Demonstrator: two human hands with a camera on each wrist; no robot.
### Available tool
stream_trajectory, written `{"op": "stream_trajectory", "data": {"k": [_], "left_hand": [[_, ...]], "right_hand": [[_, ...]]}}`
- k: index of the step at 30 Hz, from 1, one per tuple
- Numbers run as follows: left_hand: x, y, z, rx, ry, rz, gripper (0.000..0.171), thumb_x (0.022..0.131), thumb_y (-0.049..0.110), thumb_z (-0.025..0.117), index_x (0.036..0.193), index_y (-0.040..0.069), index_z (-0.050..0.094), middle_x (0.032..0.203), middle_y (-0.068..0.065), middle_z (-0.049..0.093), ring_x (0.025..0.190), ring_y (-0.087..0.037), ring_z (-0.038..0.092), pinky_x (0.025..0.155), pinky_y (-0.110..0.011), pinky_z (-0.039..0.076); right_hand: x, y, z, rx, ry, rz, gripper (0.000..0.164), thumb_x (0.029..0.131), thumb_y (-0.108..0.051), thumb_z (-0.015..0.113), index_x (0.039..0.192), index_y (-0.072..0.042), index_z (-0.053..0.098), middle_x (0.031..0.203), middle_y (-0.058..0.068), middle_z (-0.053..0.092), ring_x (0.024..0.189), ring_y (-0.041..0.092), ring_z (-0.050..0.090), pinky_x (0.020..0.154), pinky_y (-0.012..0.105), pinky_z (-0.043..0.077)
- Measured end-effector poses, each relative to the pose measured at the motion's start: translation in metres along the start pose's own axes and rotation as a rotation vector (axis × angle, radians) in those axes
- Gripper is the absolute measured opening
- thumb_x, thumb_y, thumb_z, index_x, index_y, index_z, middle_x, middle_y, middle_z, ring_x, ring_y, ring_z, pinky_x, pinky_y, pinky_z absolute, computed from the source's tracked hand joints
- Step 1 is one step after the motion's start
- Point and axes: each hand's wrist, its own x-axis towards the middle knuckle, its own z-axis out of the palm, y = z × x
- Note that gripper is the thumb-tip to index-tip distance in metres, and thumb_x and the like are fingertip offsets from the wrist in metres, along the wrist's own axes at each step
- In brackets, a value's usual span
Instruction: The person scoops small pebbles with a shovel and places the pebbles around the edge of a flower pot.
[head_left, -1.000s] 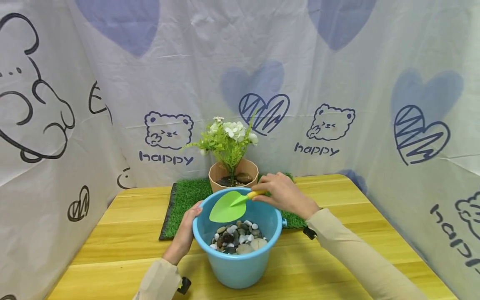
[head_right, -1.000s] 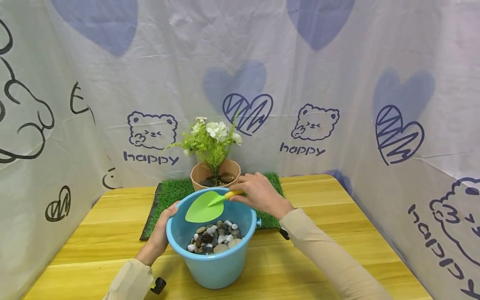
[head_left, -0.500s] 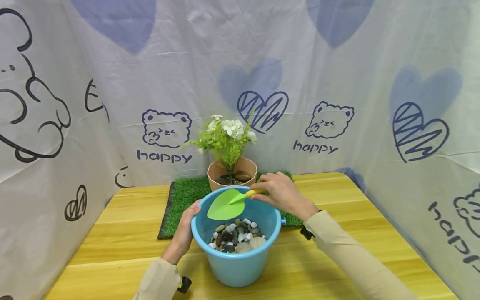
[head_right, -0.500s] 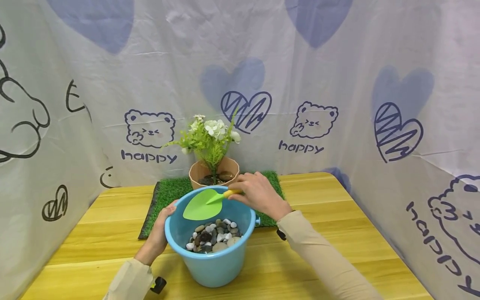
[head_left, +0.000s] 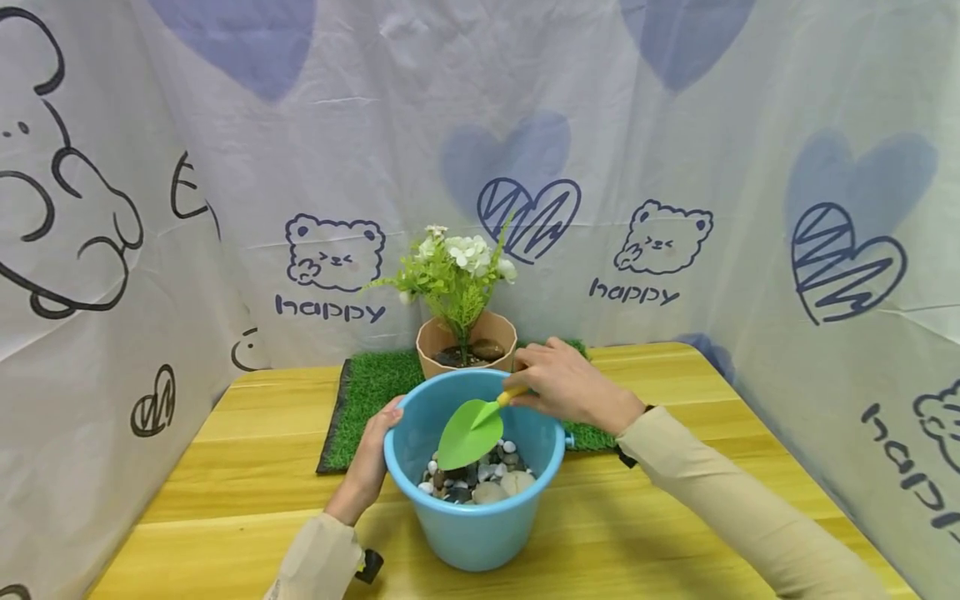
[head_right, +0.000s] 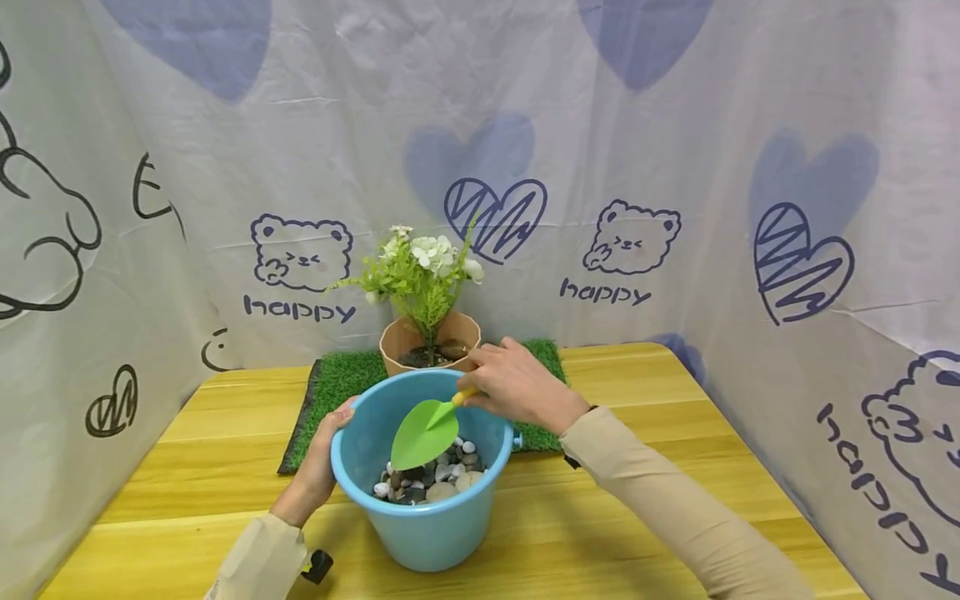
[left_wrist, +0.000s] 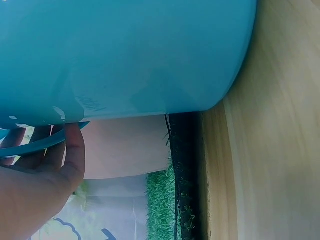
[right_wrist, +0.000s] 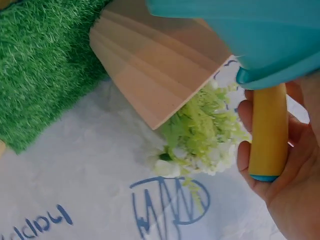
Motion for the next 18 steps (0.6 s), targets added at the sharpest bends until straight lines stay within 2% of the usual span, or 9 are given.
{"op": "stream_trajectory", "data": {"k": [5, 12, 18], "left_hand": [[0.000, 0.001, 0.000, 0.001, -0.008, 0.001, 0.050, 0.098, 0.027, 0.029, 0.132, 0.001, 0.055, 0.128, -0.023, 0.058, 0.113, -0.028, 0.058, 0.093, -0.035, 0.048], [0.001, 0.002, -0.001, -0.001, -0.007, 0.005, 0.050, 0.098, 0.028, 0.030, 0.130, -0.001, 0.056, 0.126, -0.024, 0.058, 0.110, -0.028, 0.060, 0.091, -0.035, 0.048], [0.000, 0.001, 0.000, -0.004, -0.008, 0.003, 0.050, 0.098, 0.028, 0.030, 0.130, -0.002, 0.055, 0.126, -0.025, 0.057, 0.110, -0.030, 0.059, 0.092, -0.036, 0.048]], "right_hand": [[0.004, -0.003, -0.011, -0.030, -0.065, -0.031, 0.017, 0.081, -0.046, 0.074, 0.090, -0.032, 0.078, 0.079, -0.011, 0.056, 0.070, 0.011, 0.043, 0.066, 0.028, 0.025], [0.013, -0.012, -0.020, -0.143, -0.144, -0.039, 0.020, 0.079, -0.048, 0.075, 0.083, -0.029, 0.078, 0.091, -0.008, 0.065, 0.078, 0.013, 0.051, 0.066, 0.030, 0.028], [0.015, -0.018, -0.020, -0.200, -0.164, -0.039, 0.022, 0.076, -0.049, 0.077, 0.081, -0.027, 0.077, 0.093, -0.007, 0.067, 0.080, 0.014, 0.053, 0.066, 0.030, 0.030]]}}
